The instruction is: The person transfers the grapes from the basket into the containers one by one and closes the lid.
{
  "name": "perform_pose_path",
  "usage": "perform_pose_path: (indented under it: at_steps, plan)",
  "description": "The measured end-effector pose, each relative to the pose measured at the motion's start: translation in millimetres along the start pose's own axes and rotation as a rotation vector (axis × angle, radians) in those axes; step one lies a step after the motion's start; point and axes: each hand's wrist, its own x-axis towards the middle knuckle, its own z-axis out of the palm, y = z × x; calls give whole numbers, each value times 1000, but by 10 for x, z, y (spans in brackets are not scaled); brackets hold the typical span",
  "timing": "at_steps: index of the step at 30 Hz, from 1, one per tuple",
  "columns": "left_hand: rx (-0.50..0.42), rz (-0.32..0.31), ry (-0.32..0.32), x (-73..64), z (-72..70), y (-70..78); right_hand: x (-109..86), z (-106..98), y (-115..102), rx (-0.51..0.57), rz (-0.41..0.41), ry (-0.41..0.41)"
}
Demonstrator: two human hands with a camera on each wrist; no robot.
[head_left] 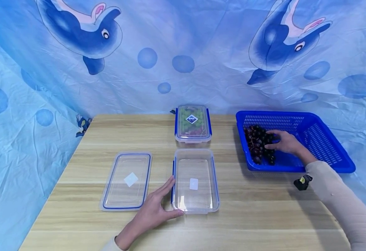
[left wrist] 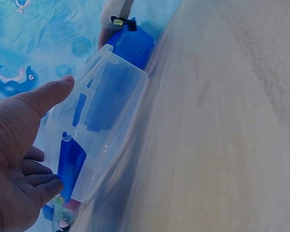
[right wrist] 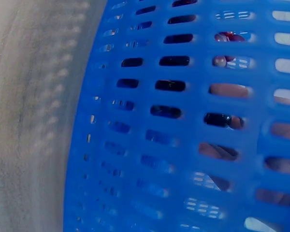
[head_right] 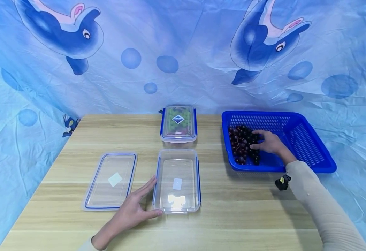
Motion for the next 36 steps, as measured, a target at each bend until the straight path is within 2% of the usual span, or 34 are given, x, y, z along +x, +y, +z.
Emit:
perform_pose_path:
  at_steps: [11, 19, 29, 36]
  plan:
    - [-3, 2, 0, 1, 9, -4, -14, -47, 78, -53, -36, 96]
    - [5, 6, 4, 5, 12, -4, -70, -115, 103, 16, 1, 132]
    - [5, 0, 3, 7, 5, -4, -216, -266, 19, 133, 41, 201]
    - [-11, -11, -1, 8, 7, -1, -356, -394, -172, 349, 16, 268]
